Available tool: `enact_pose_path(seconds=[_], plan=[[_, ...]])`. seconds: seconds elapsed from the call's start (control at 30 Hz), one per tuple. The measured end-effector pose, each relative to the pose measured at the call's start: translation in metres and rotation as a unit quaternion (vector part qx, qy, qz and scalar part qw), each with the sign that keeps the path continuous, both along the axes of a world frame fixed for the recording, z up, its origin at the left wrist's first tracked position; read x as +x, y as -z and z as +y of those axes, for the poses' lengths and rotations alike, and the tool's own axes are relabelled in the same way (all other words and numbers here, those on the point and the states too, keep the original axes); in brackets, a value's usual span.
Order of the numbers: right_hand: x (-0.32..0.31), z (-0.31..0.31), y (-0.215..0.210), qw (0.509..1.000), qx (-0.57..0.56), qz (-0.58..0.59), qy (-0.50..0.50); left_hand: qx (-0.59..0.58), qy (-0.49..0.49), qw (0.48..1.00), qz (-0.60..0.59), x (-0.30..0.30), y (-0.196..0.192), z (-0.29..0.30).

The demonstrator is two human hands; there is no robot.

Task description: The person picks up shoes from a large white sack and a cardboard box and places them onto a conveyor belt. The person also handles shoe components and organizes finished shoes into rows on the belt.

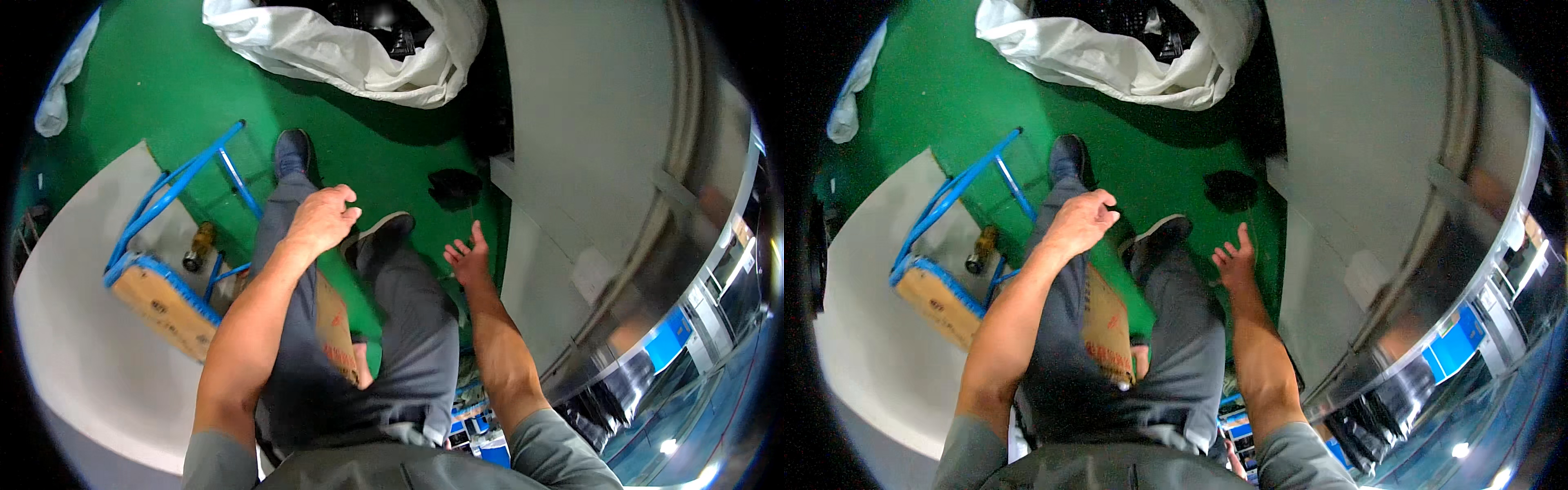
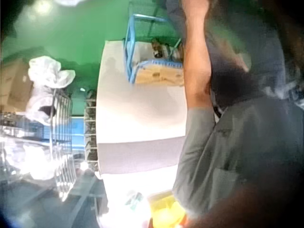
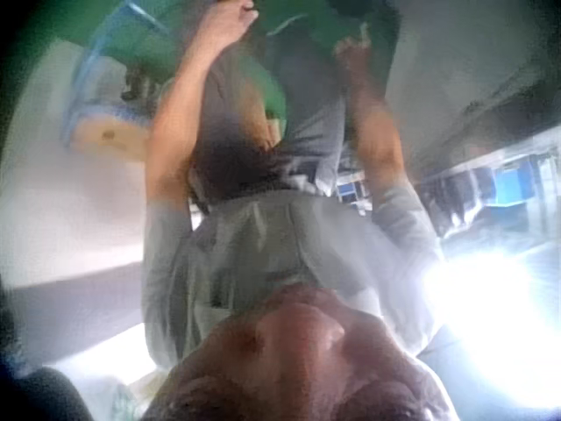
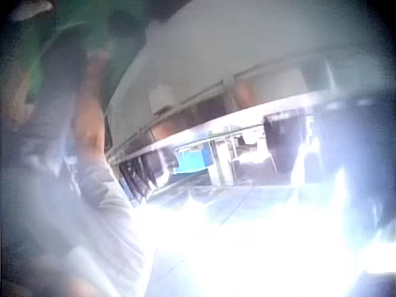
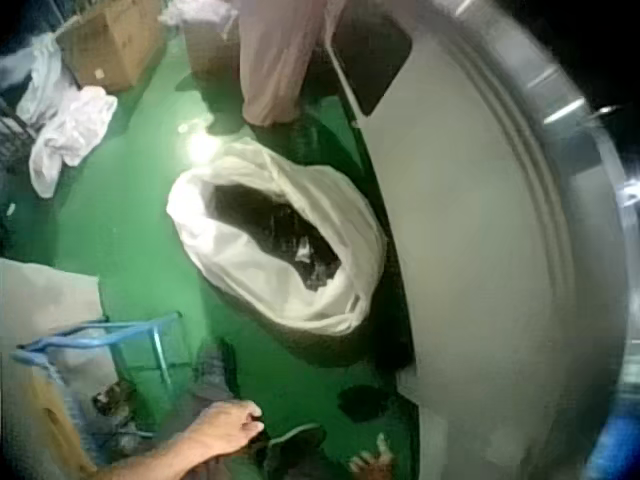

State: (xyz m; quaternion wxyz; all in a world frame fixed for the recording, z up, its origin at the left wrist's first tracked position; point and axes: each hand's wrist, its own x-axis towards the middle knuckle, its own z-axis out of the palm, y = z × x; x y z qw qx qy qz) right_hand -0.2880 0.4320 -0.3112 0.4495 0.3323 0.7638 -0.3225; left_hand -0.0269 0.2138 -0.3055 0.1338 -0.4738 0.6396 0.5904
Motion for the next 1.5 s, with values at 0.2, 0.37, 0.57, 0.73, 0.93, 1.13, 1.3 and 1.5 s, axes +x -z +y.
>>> enact_pose_path(seconds=[0.2,0.37,0.57,0.73,0.93,1.13,1.3,1.5], plan=[[-0.055,0.046,0.121,0.997,-0.013,0.024,0.072,0.131,0.129,0.982,-0.053,-0.066,0.128,0.013],[-0.076,0.064,0.195,0.99,-0.109,0.021,0.089,0.174,0.099,0.979,0.042,-0.133,0.23,0.041],[-0.08,0.071,0.249,0.939,-0.326,-0.04,0.1,0.187,0.061,0.974,0.112,-0.234,0.305,0.112],[-0.054,0.051,0.252,0.909,-0.394,-0.055,0.125,0.252,0.001,0.961,0.113,-0.228,0.31,0.133],[0.02,-0.012,0.184,0.929,-0.321,-0.12,0.142,0.362,-0.137,0.919,0.081,-0.12,0.214,0.074],[0.101,-0.073,0.036,0.917,-0.348,-0.158,0.117,0.175,-0.136,0.974,0.046,-0.031,0.055,0.022],[0.121,-0.112,-0.096,0.888,-0.391,-0.165,0.176,0.223,-0.303,0.916,0.139,-0.016,-0.105,-0.014],[0.122,-0.157,-0.262,0.88,-0.467,-0.066,0.048,0.285,-0.36,0.826,0.326,-0.005,-0.264,-0.036]])
